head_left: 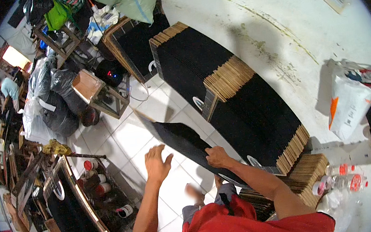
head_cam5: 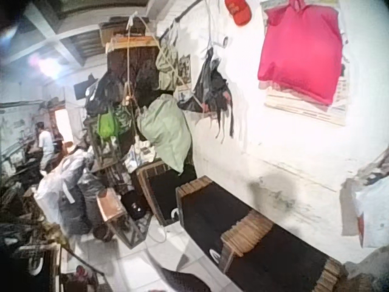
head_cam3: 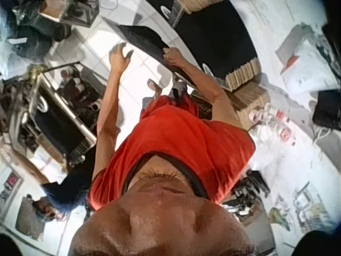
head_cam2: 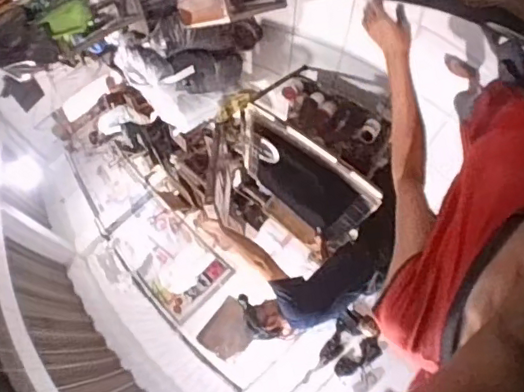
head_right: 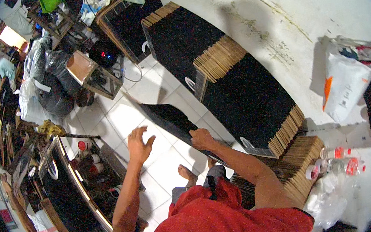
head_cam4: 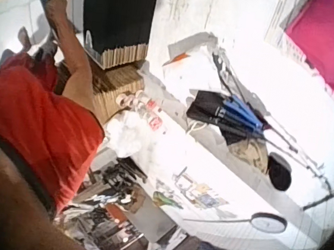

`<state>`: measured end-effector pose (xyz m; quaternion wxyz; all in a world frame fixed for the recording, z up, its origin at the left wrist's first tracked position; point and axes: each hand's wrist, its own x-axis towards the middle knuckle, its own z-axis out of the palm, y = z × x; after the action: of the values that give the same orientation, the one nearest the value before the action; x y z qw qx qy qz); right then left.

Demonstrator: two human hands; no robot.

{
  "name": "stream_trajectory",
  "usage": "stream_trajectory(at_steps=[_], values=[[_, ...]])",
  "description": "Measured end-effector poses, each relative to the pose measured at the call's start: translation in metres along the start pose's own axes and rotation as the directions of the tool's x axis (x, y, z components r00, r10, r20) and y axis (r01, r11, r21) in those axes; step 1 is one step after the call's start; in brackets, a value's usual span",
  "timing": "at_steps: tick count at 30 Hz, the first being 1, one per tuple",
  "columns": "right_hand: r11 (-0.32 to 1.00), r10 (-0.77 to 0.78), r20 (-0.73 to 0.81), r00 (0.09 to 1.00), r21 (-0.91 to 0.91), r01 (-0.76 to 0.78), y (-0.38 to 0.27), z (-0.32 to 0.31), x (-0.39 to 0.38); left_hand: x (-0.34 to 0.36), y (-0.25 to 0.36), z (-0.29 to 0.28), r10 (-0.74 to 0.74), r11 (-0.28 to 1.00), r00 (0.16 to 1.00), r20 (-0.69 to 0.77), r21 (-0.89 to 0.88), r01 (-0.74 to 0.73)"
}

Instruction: The person repeatedly picks up black printed panels from a stack, hands them to a coworker at a screen-printing station, and then stacks them back after printing. The process is continuous and repetitive.

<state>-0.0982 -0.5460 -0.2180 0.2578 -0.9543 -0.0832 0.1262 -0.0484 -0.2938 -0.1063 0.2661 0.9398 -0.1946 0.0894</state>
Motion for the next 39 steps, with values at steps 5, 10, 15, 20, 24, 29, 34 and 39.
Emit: stream_trajectory(at_steps=[5,10,15,20,24,29,34,39], values=[[0.995,0.080,-0.011,0.997,-0.056,-0.081,0.101,0.042,0.005,-0.135,-0.044,0.059,-0.442,0.894,0.851,0.285,0.061,0.444],[0.975,0.205,-0.049,0.977,-0.080,-0.209,0.180,0.055,-0.019,-0.260,-0.014,0.102,-0.521,0.826,0.706,0.480,0.076,0.559],[0.913,0.395,-0.069,0.916,-0.079,-0.400,0.252,0.068,-0.033,-0.296,0.013,0.126,-0.661,0.681,0.559,0.500,0.089,0.727],[0.850,0.476,0.010,0.879,-0.262,-0.457,0.294,0.065,-0.045,-0.293,0.013,0.136,-0.676,0.681,0.555,0.484,0.122,0.722],[0.838,0.455,0.008,0.891,-0.344,-0.424,0.302,0.060,-0.038,-0.287,0.010,0.146,-0.780,0.515,0.360,0.511,0.197,0.834],[0.854,0.426,0.001,0.905,-0.331,-0.402,0.303,0.057,-0.022,-0.277,0.005,0.153,-0.765,0.524,0.371,0.526,0.174,0.834],[0.844,0.389,-0.130,0.912,-0.346,-0.409,0.303,0.057,-0.017,-0.275,0.002,0.150,-0.769,0.543,0.404,0.496,0.173,0.822],[0.805,0.468,-0.108,0.877,-0.357,-0.474,0.307,0.058,-0.002,-0.279,0.003,0.143,-0.771,0.548,0.399,0.497,0.198,0.812]])
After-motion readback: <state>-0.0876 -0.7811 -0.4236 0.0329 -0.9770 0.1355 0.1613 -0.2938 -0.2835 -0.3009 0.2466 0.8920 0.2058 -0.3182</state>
